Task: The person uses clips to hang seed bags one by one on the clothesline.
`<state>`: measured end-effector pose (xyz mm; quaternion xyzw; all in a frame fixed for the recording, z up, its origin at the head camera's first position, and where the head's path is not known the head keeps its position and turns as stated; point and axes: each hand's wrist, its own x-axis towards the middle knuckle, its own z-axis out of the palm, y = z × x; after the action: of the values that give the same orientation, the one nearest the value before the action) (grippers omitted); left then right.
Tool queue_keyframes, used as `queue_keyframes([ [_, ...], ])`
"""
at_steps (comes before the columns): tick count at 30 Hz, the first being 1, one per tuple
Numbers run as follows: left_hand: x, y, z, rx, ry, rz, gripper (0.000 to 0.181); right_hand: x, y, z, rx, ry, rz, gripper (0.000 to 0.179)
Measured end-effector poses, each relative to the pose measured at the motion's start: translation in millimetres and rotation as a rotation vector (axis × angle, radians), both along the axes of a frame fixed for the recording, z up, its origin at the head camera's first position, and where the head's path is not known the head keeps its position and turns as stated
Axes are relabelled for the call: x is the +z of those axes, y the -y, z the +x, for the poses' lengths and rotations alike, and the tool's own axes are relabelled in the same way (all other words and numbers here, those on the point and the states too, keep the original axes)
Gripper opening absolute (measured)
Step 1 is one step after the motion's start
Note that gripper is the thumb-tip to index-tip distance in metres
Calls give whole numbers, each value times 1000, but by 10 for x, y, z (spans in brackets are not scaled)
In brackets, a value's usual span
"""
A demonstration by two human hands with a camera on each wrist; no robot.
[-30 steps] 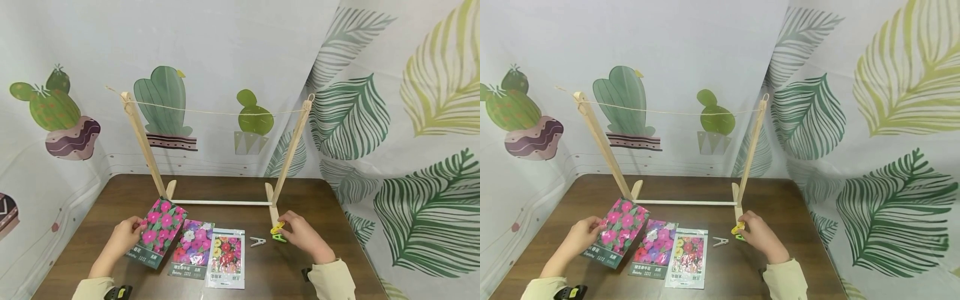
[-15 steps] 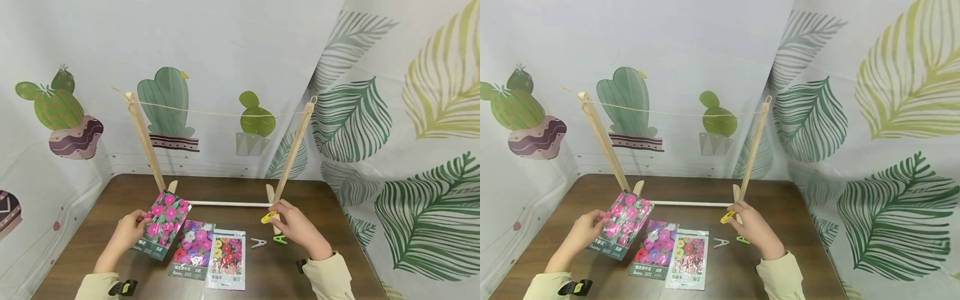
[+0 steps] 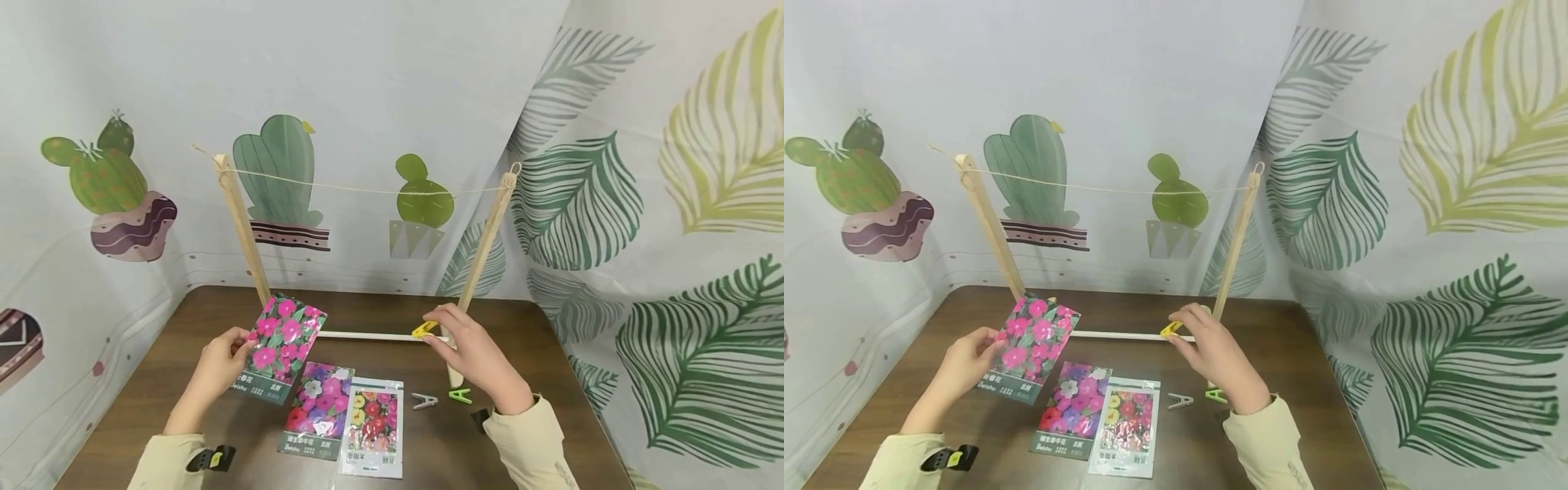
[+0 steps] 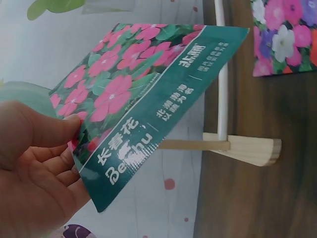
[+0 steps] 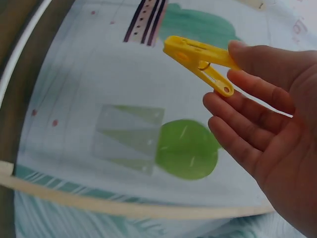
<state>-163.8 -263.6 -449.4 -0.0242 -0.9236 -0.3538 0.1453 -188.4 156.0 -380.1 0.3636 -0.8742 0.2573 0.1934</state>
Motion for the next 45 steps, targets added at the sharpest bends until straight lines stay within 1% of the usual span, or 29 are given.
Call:
queue_keyframes([
  [6,89,-58,-71,-1,-34,34,9,235,139,-112,58,-68,-40,33],
  [10,139,-88,-132,-7,-41,70,9,372,219,-205,104,-62,-88,33],
  [13,188,-106,-178,-11,-65,90,8,457,272,-276,133,-63,-105,34],
  [17,263,-122,-224,-13,-92,127,8,546,339,-370,174,-114,-119,35],
  [22,357,-117,-283,-16,-100,176,11,681,427,-480,218,-199,-171,34],
  [25,431,-109,-325,-19,-108,210,13,783,478,-544,231,-230,-214,33],
  [30,571,-107,-403,-25,-121,282,18,945,535,-621,264,-238,-270,32],
  [36,735,-115,-503,-19,-154,330,20,1104,563,-679,286,-281,-238,30],
  [40,836,-119,-561,-13,-157,358,23,1217,596,-700,301,-309,-234,30],
  [45,966,-137,-631,-22,-156,392,28,1329,654,-735,317,-321,-245,30],
])
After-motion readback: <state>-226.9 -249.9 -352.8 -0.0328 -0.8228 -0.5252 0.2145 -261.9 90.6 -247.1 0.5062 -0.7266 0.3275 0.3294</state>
